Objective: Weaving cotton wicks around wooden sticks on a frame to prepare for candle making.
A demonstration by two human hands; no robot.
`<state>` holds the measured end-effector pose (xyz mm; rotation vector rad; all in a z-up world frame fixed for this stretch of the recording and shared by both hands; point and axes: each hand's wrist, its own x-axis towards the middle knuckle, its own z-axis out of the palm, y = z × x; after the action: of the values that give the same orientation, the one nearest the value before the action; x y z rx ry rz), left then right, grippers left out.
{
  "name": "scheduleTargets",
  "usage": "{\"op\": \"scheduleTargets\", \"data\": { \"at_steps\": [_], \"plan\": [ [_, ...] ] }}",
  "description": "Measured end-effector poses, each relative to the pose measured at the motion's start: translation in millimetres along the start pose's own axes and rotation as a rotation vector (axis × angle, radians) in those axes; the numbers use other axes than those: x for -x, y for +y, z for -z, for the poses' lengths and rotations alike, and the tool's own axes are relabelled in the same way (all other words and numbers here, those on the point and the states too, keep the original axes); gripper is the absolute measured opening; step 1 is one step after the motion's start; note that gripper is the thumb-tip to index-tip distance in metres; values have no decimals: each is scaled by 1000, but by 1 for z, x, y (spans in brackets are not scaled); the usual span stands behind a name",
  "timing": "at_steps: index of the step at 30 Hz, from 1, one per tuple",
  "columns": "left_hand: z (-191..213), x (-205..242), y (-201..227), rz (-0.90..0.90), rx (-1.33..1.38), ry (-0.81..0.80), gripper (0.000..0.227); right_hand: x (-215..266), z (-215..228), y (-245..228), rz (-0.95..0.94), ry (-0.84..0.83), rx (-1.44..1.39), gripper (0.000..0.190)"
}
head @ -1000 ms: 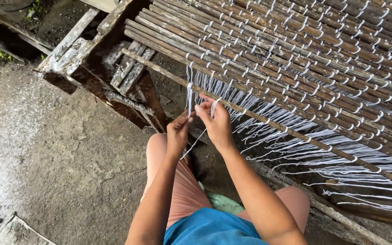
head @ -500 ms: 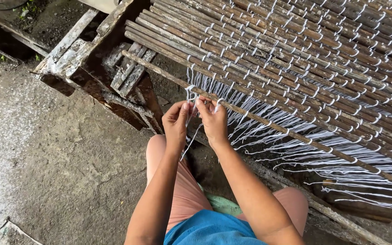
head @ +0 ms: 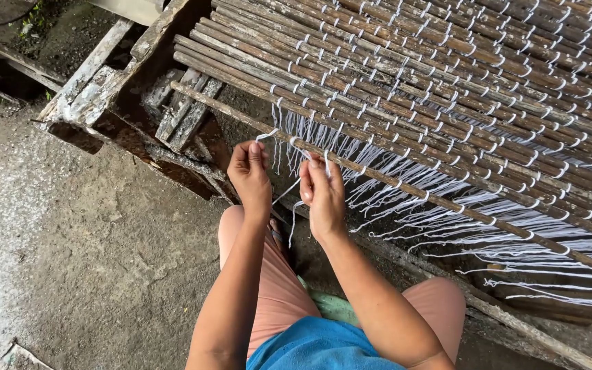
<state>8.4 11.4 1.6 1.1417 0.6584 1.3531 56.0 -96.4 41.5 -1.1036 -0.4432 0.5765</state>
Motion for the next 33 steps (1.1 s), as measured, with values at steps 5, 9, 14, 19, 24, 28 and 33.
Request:
{"op": "scheduleTargets", "data": {
  "at_steps": [5, 9, 14, 19, 24, 28, 33],
  "plan": [
    [-3, -1, -2, -9, -34, 25, 20, 3, 0, -11, -105, -23, -51, 36],
    [-5, -5, 7, -36, -30, 85, 20, -2, 3, -5, -154, -73, -23, 46],
    [-2, -6, -3, -36, -122, 31, 20, -2, 7, 0, -150, -70, -50, 48],
    [-2, -5, -10, -55, -243, -44, 22, -5, 6, -3, -156, -22, -116, 60],
    [-2, -1, 1, -69, -244, -67, 24, -19, -6, 12, -182, -51, 59, 59],
    [-2, -1, 5, -67, -272, -76, 24, -26, -19, 22, -148, -71, 175, 50],
    [1, -1, 5, -59, -272, -84, 23, -25, -22, 19, -155, -67, 171, 50]
  ]
}}
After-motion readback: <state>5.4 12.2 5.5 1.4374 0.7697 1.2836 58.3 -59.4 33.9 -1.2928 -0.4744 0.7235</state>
